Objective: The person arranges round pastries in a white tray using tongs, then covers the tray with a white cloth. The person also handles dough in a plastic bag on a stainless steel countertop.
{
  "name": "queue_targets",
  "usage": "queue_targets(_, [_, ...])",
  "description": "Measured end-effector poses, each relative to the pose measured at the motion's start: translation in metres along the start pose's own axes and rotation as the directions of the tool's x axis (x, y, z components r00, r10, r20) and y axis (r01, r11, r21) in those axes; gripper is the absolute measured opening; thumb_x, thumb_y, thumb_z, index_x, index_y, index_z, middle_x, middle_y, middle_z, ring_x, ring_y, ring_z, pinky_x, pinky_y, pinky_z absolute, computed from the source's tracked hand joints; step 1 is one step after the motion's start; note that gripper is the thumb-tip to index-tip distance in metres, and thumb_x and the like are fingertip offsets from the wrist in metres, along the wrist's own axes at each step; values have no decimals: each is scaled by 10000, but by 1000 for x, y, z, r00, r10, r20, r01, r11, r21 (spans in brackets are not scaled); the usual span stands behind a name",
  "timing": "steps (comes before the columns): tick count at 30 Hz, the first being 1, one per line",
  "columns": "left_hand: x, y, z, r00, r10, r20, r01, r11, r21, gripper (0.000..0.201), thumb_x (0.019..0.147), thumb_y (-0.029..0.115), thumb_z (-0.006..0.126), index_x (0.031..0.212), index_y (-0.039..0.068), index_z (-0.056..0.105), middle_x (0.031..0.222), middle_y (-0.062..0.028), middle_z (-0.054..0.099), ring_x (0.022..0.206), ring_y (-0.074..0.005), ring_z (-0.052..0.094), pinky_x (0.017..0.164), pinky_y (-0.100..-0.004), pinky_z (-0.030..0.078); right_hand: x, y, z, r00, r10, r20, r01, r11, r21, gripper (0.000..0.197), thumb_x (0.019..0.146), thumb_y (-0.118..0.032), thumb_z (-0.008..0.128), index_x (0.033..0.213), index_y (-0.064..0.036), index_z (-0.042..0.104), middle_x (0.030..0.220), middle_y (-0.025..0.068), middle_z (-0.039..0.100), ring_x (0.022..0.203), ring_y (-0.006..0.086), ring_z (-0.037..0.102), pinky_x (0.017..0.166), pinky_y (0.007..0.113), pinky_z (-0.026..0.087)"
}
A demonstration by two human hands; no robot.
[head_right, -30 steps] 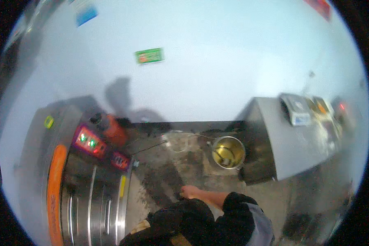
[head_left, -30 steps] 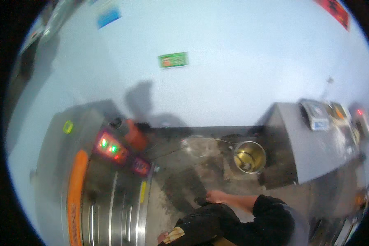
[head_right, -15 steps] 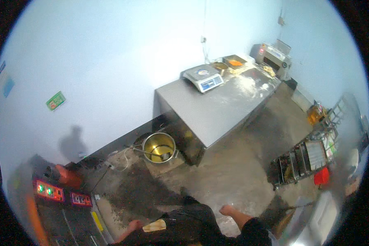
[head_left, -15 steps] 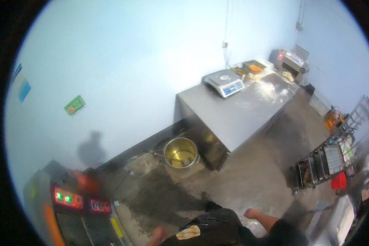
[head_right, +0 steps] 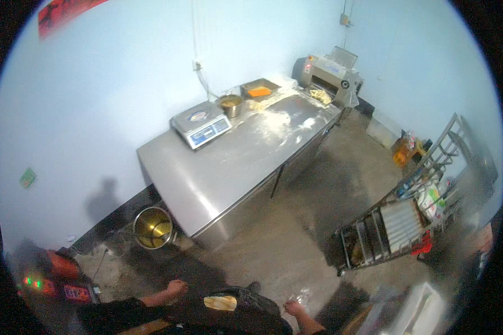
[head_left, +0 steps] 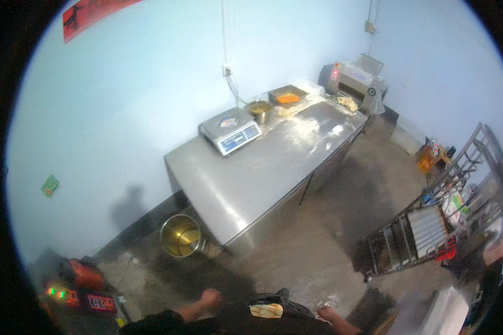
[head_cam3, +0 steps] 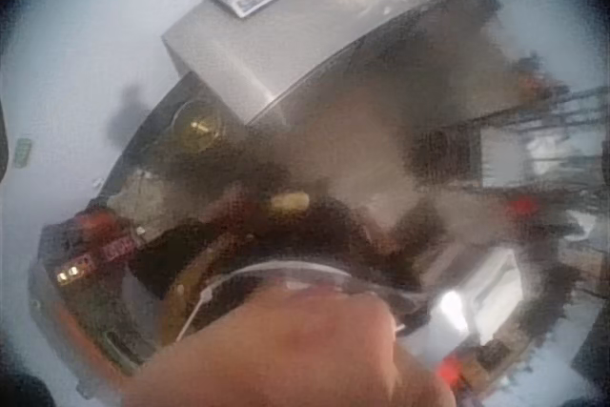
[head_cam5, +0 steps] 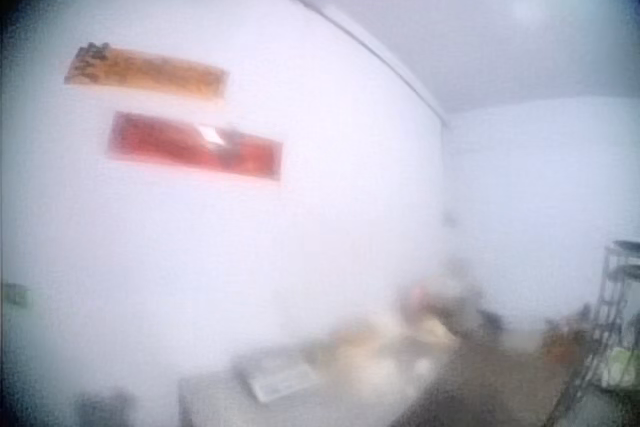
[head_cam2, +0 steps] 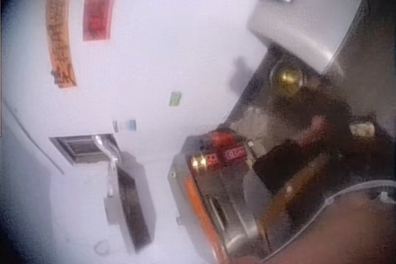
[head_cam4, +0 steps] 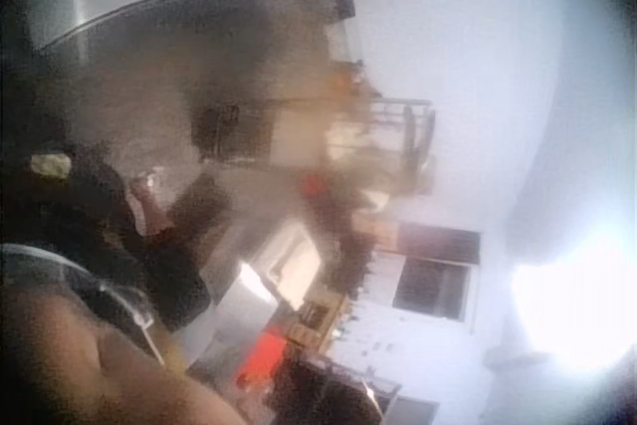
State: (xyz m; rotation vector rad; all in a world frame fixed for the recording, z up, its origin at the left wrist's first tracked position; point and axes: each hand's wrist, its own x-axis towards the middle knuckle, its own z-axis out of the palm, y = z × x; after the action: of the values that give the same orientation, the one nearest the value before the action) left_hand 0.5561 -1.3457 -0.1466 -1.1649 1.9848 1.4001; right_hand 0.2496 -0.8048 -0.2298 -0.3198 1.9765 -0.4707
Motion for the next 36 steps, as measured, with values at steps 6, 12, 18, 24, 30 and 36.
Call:
queue_targets(6, [99,238,50,978,186,-92,-202,952,-228,254,1002,244,658,1112,23,715,920,-79,725,808,-168,679,701,-345,553,63,22,-152,927,46,-372,101,924,368,349,969,-235,695,1156,60,690,963,131,754,809,236,742,732,359,599])
queue_targets(12, [190,422,45,915,398,70,-371,896,-244,261,985,197,701,1150,-5,698,1030,-119,743,906,-182,720,810,-342,589,107,21,-269,902,139,-410,76,882,466,457,1015,-364,653,1186,60,671,933,139,738,839,249,737,773,396,599])
queue_targets(18, [358,603,23,873,487,25,-469,852,-234,216,987,163,688,1100,-20,705,955,-101,748,873,-158,712,785,-328,582,175,-4,-408,948,273,-164,-182,886,427,541,1016,-527,586,1155,-22,721,820,83,734,777,219,719,750,406,573])
queue_targets(24, [502,780,-21,732,673,-105,-681,718,-148,190,970,189,702,965,0,719,882,-41,720,823,-113,649,757,-316,544,243,-104,-608,941,339,-17,-322,907,271,440,1019,-475,609,1135,-75,749,824,56,730,699,189,671,675,384,556])
queue_targets(30, [608,900,-129,751,481,-452,-536,844,8,217,957,214,702,1082,36,714,1002,-122,711,902,-213,688,826,-369,554,322,-248,-855,950,295,-107,-281,952,123,443,1008,-403,648,1246,-32,698,1025,125,756,859,275,720,780,429,585])
queue_targets(36, [719,980,-220,614,366,-700,-283,929,237,445,833,169,767,1238,45,631,1311,-191,580,1251,-363,540,1106,-459,424,482,-366,-1128,787,77,-612,82,970,227,628,919,-457,724,1339,2,634,1534,294,416,1365,411,504,1124,483,444])
